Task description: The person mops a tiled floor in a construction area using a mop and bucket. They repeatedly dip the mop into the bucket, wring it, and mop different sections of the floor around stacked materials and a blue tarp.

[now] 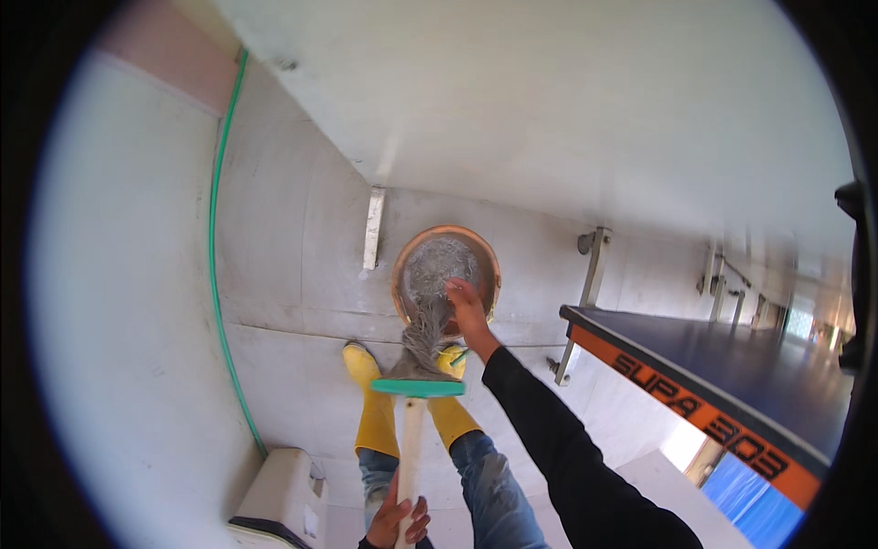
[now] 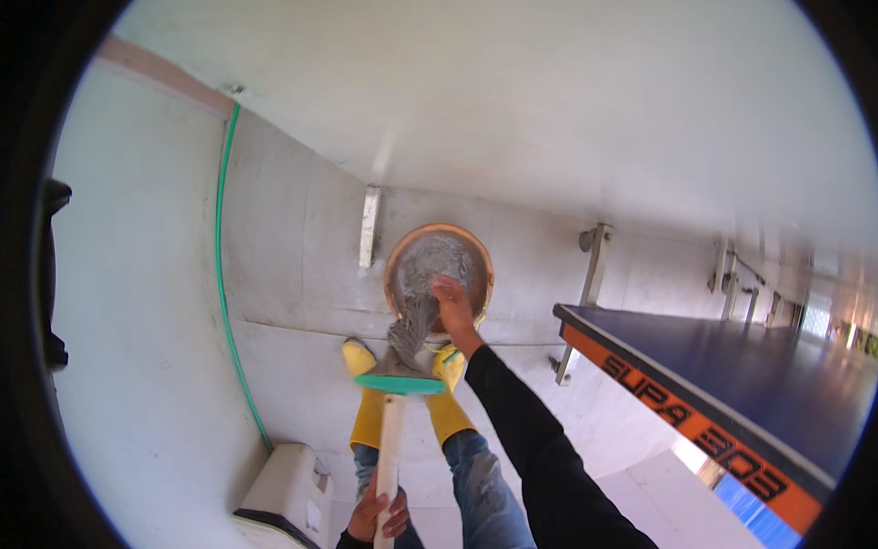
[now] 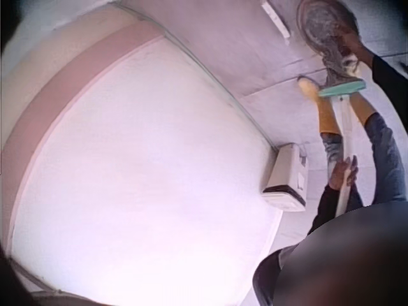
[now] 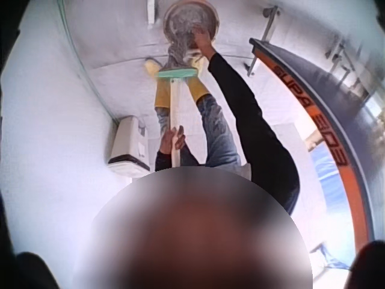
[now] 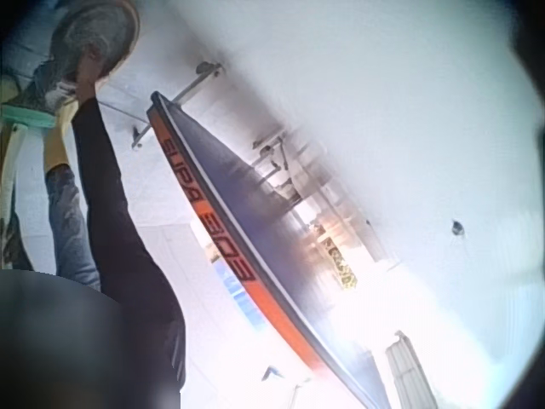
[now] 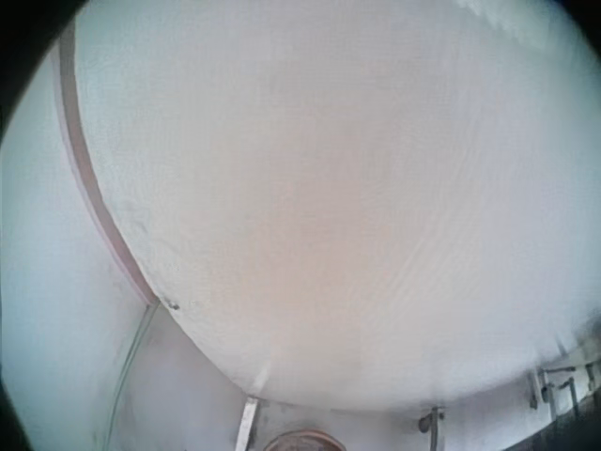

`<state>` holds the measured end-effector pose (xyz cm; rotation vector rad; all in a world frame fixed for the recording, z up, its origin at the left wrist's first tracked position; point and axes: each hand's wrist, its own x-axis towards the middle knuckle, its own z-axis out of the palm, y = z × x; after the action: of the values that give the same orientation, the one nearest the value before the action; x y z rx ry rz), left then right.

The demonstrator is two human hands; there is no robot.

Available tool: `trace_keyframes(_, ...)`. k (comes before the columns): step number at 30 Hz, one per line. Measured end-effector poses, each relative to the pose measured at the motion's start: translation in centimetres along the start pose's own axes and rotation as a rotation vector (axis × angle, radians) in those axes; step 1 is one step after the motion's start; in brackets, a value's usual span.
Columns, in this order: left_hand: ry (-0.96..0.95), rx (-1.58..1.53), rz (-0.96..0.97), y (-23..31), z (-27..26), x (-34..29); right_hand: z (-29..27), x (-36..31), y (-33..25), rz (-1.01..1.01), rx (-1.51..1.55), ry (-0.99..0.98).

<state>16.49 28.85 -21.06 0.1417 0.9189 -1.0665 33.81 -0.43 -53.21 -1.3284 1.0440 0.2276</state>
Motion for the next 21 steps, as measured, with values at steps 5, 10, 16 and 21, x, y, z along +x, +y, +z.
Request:
trace_keyframes(5,0.14,0.143,0.09,-2.3,-1.5,-8.4,-2.2,-6.9,7.9,0.592,0.075,0.395)
trace_keyframes(10,0.526,0.316,0.282,-4.9,-2.9,-14.6,0.5,-10.1,10.3,0.573,0.686,0.167)
trace_keyframes(16,0.875,0.64,0.417,-10.2,-7.4,-18.4,0.5,-10.8,1.4,0.35,1.012,0.179)
trace_keyframes(21,0.907,0.81,0.305,-12.3,-13.1,-20.0,-5.5,-17.5,-0.9,0.337,0.671,0.257)
